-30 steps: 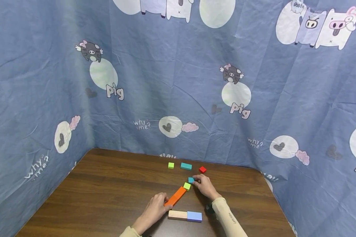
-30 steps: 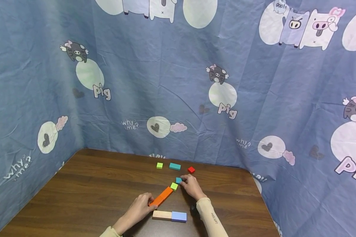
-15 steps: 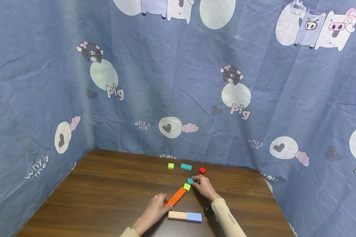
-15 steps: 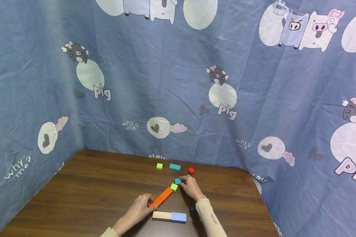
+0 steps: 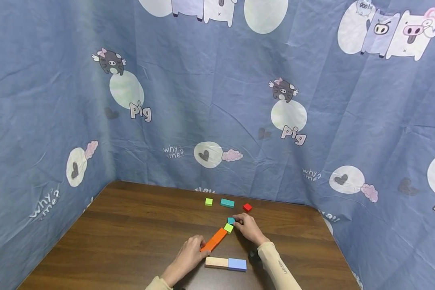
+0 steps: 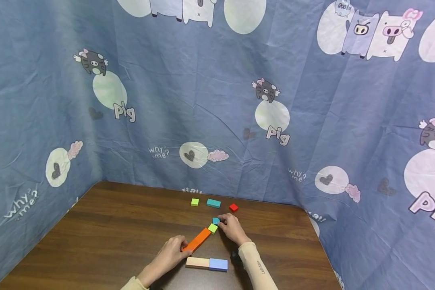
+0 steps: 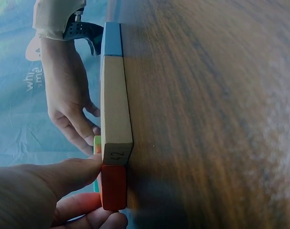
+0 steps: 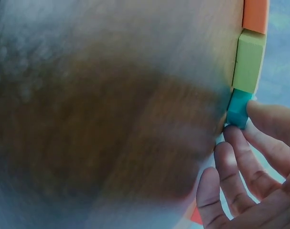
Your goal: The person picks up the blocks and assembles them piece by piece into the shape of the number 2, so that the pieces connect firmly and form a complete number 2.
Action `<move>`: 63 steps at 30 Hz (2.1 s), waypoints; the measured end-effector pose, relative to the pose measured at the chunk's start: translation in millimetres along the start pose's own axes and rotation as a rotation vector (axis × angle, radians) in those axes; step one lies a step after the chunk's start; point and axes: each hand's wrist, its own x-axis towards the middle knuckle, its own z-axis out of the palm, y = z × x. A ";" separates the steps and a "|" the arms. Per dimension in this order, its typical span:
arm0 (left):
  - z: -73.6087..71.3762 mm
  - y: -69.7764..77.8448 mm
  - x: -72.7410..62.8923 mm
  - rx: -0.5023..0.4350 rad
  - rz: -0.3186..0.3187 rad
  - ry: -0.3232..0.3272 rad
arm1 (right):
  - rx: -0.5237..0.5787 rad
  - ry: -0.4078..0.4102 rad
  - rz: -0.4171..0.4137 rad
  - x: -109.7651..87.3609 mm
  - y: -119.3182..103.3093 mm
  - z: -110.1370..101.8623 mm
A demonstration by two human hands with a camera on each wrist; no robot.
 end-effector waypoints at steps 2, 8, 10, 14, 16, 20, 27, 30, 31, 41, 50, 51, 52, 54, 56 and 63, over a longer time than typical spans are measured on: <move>0.0 -0.1 0.4 0.003 0.001 -0.002 | 0.001 0.000 0.000 0.3 -0.1 -0.1; -0.7 0.7 0.0 0.004 0.000 -0.003 | -0.002 -0.006 0.003 0.1 -0.4 -0.1; -1.0 0.8 0.1 0.006 0.005 -0.001 | 0.001 -0.007 0.001 -0.2 -0.5 -0.3; -1.2 0.3 0.6 0.004 0.002 -0.007 | 0.009 -0.006 0.003 -0.1 -1.3 -0.9; -1.5 0.2 0.7 0.007 0.004 -0.009 | 0.009 -0.005 0.005 -0.2 -1.6 -0.8; -2.0 0.6 0.6 0.009 -0.002 -0.014 | 0.006 -0.005 0.007 -0.7 -2.6 -0.4; -1.2 1.4 -1.4 0.008 -0.015 -0.006 | 0.017 -0.021 0.023 -3.0 -4.4 -0.7; -0.6 1.3 -2.2 0.006 -0.012 -0.001 | 0.018 -0.024 0.020 -4.0 -4.8 -1.7; -0.6 1.3 -2.4 0.004 -0.008 0.003 | 0.017 -0.024 0.019 -4.3 -4.7 -2.2; -1.9 0.8 -1.9 -0.002 0.009 0.004 | 0.044 0.020 0.001 -8.0 2.0 -8.6; -3.0 1.0 -1.2 -0.003 -0.003 -0.002 | 0.012 0.064 -0.004 -10.4 9.8 -16.3; -3.1 0.9 -1.0 -0.004 -0.006 -0.006 | 0.008 0.074 0.005 -10.3 10.6 -17.3; -3.0 0.6 -0.8 -0.005 -0.008 -0.008 | 0.009 0.084 0.014 -10.2 11.4 -18.3; -3.0 0.2 -0.5 -0.008 -0.012 -0.013 | 0.015 0.109 0.037 -9.8 12.6 -20.6; -3.2 -0.2 -0.3 -0.004 -0.002 -0.007 | 0.022 0.135 0.050 -9.6 13.7 -22.9; -3.4 0.1 0.1 -0.008 -0.003 -0.018 | 0.043 0.230 0.081 -7.7 18.0 -28.8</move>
